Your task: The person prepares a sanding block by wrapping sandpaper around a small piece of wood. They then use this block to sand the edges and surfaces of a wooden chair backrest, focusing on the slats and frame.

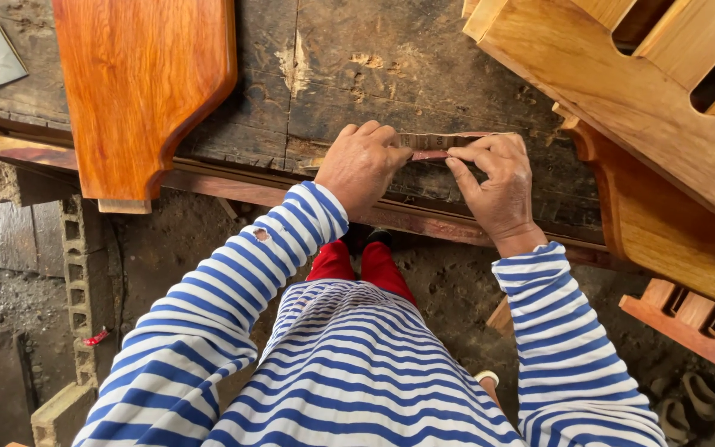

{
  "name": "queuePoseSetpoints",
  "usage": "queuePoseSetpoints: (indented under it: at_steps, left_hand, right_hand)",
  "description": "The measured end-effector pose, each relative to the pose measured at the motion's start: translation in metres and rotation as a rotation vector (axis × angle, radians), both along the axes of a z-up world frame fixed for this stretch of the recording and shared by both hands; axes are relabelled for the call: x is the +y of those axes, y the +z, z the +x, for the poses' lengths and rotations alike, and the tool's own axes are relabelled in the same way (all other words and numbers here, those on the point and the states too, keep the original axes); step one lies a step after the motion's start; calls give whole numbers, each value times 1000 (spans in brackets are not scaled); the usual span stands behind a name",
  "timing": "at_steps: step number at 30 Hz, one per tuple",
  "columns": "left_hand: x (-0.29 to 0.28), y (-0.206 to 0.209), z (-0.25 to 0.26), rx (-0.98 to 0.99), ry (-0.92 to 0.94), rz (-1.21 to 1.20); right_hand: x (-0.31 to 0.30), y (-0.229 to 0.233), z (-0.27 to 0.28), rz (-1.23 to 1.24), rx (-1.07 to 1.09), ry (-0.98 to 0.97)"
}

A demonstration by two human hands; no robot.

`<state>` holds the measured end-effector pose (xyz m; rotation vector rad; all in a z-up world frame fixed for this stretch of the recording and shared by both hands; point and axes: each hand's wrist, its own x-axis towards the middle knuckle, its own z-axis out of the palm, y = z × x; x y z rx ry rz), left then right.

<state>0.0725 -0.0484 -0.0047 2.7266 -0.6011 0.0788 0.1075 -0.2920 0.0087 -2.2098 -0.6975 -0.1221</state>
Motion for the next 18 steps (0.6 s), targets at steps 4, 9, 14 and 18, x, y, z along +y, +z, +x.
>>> queuePoseSetpoints:
  at_steps: [4, 9, 14, 18]
  left_hand:
    - [-1, 3, -1, 22, 25, 15]
    - [-3, 8, -1, 78, 89, -35]
    - [-1, 1, 0, 154, 137, -122]
    - [-1, -3, 4, 234, 173, -161]
  right_hand:
    - [6, -8, 0, 33, 22, -36]
    - [9, -13, 2, 46, 132, -76]
    - [13, -9, 4, 58, 177, -80]
    - [8, -20, 7, 20, 198, -73]
